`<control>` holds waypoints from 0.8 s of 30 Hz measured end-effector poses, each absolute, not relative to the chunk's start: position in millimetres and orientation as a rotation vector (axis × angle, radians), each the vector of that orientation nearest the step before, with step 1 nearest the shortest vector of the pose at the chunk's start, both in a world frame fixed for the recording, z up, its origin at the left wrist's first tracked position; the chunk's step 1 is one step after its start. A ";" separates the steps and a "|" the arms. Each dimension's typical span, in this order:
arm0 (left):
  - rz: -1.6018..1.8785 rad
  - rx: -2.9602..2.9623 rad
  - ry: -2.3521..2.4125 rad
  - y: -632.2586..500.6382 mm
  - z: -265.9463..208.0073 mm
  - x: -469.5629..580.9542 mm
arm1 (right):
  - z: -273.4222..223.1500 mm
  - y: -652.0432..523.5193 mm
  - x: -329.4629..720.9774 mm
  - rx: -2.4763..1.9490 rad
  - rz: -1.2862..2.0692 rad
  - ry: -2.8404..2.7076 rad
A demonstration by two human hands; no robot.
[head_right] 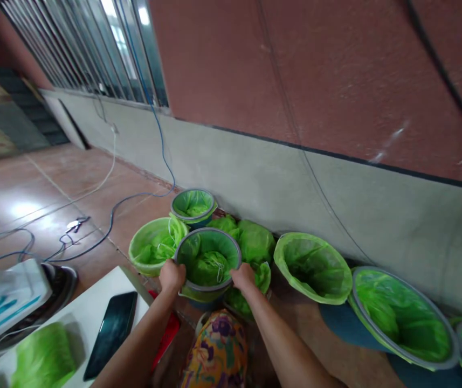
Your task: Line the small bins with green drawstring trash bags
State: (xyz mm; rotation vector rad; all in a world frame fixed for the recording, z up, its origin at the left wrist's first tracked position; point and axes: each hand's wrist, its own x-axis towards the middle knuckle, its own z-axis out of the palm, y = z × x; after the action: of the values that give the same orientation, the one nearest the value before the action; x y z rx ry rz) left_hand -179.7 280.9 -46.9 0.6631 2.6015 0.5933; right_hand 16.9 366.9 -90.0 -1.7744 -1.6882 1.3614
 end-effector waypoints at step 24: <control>0.383 1.501 1.667 218.3 -4.7 33.9 | -26.9 169.9 314.1 -2.149 0.881 -1.257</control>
State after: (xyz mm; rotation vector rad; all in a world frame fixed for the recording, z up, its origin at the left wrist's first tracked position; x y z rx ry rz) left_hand 33.9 218.3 -4.7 1.5008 1.6673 0.3831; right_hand 314.1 169.9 -26.9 -2.1492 -1.2569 0.8814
